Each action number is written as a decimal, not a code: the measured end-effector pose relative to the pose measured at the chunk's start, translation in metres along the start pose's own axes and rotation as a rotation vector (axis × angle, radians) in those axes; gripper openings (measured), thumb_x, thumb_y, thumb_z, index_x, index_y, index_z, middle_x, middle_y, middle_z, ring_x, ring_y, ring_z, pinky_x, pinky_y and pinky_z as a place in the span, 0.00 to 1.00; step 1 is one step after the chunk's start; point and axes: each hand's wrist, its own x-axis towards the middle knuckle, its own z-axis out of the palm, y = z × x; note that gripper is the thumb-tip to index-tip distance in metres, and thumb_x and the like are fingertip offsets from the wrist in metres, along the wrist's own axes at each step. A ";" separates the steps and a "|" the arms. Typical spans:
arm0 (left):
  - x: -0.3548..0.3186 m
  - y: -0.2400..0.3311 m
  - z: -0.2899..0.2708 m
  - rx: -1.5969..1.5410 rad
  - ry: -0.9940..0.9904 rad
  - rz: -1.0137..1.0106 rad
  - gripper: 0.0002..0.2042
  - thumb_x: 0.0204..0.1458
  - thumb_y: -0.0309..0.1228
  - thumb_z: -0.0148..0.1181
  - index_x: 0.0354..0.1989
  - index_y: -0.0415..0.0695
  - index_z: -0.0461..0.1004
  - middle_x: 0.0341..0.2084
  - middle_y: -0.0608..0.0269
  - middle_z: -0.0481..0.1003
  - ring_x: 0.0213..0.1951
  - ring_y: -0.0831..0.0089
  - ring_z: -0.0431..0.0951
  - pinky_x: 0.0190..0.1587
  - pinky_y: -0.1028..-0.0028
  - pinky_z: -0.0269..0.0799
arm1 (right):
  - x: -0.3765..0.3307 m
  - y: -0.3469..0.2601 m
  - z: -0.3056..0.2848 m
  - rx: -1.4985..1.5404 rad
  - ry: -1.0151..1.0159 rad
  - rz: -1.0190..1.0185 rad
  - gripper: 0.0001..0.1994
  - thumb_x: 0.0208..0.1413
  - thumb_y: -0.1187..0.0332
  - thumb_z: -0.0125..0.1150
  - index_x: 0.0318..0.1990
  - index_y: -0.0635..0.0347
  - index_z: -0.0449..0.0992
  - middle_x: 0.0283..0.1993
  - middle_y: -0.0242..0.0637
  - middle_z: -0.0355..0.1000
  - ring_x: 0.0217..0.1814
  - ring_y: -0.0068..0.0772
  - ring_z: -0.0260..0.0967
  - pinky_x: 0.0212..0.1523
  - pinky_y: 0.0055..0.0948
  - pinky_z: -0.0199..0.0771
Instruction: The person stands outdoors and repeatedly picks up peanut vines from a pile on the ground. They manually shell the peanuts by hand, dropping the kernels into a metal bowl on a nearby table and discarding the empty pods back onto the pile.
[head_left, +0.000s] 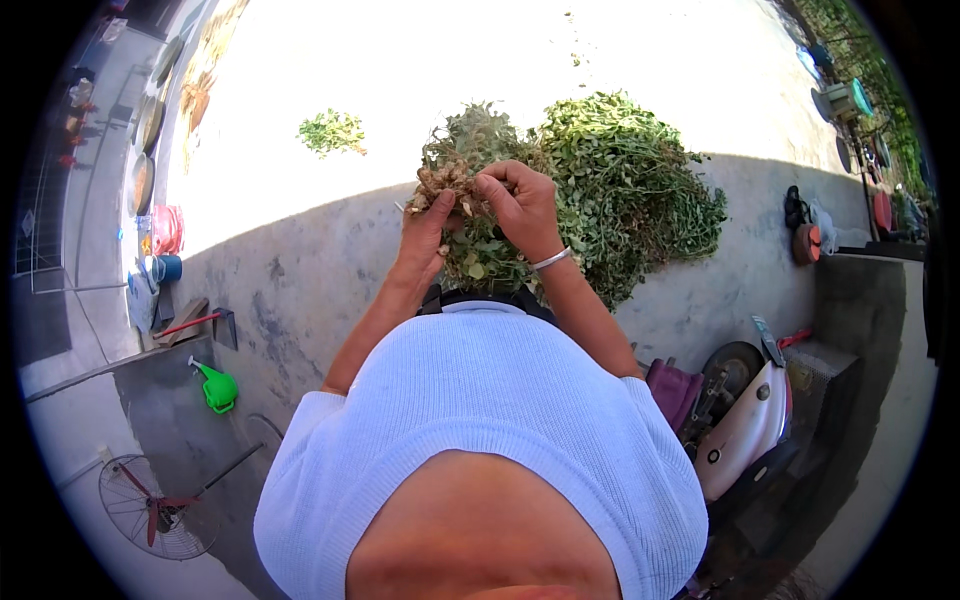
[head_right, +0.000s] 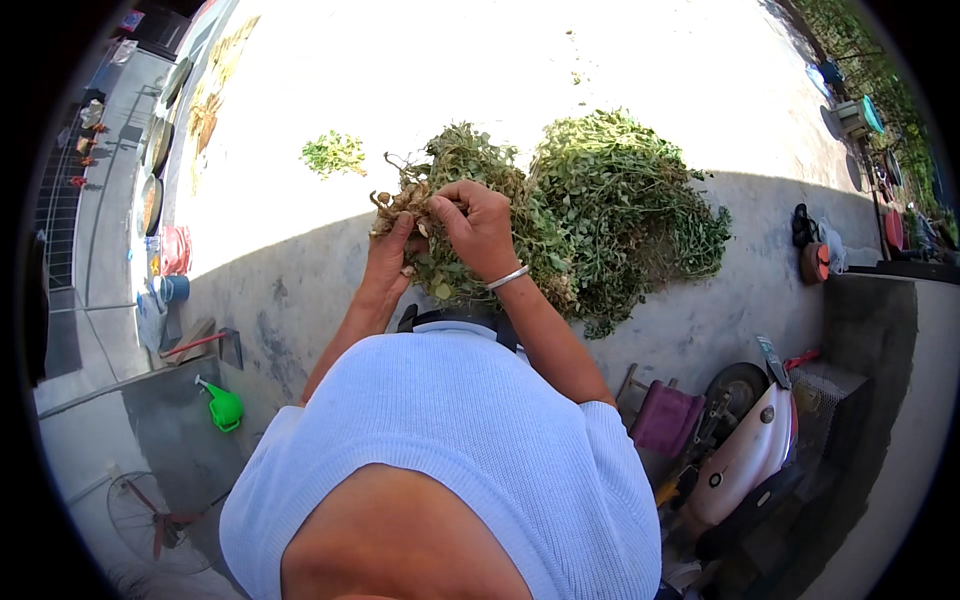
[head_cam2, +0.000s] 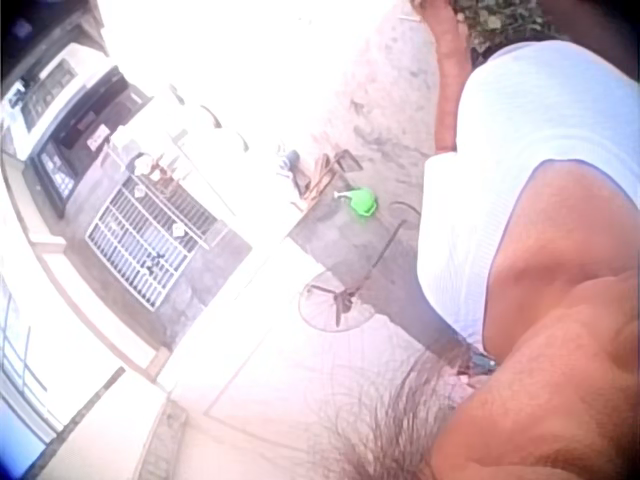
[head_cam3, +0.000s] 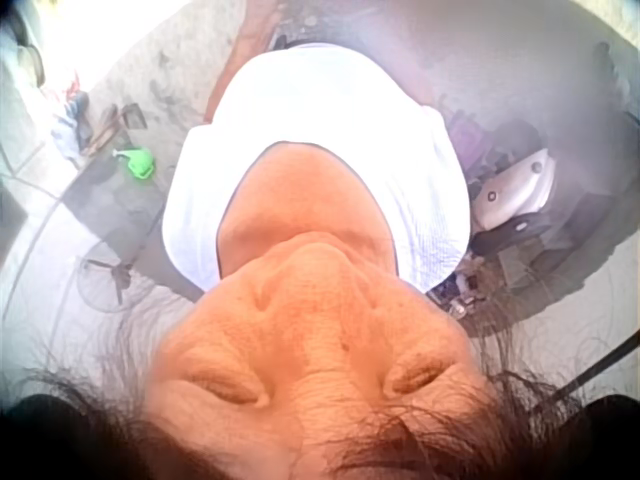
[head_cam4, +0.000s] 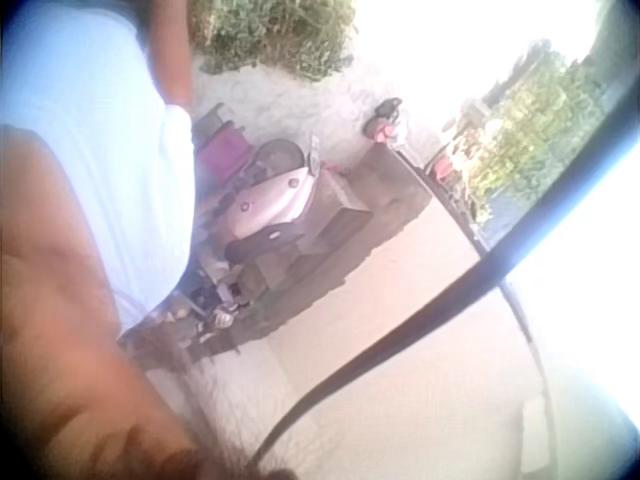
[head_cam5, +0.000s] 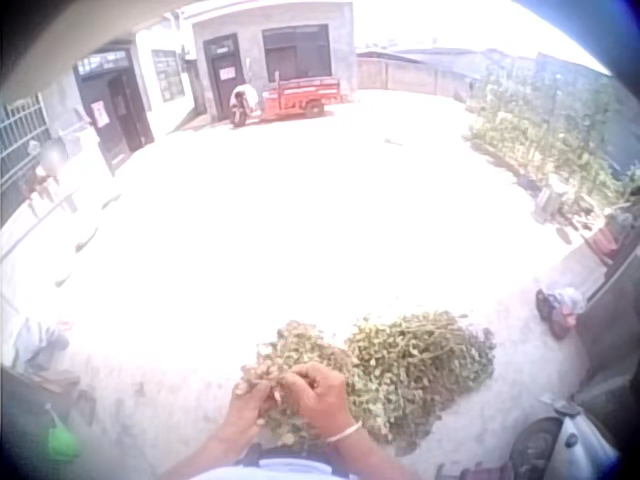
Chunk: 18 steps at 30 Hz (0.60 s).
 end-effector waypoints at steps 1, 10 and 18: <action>0.000 0.001 0.000 -0.020 -0.028 0.001 0.17 0.47 0.38 0.62 0.41 0.42 0.69 0.32 0.67 0.71 0.26 0.82 0.67 0.23 0.83 0.63 | 0.000 0.003 -0.002 0.160 -0.032 0.160 0.06 0.50 0.70 0.59 0.28 0.62 0.72 0.21 0.28 0.66 0.17 0.18 0.60 0.17 0.18 0.59; 0.002 -0.004 -0.023 -0.133 -0.088 -0.037 0.23 0.48 0.46 0.58 0.47 0.44 0.65 0.33 0.64 0.72 0.25 0.81 0.68 0.24 0.80 0.66 | 0.013 0.000 -0.016 1.227 -0.203 0.319 0.09 0.59 0.64 0.46 0.31 0.59 0.66 0.28 0.34 0.65 0.19 0.13 0.55 0.13 0.10 0.51; 0.006 -0.003 -0.036 -0.250 -0.149 -0.052 0.25 0.47 0.46 0.59 0.47 0.42 0.65 0.37 0.62 0.72 0.27 0.80 0.70 0.28 0.79 0.69 | -0.007 0.008 -0.035 1.134 -0.208 0.411 0.03 0.53 0.72 0.54 0.33 0.60 0.70 0.30 0.35 0.67 0.28 0.20 0.64 0.12 0.10 0.55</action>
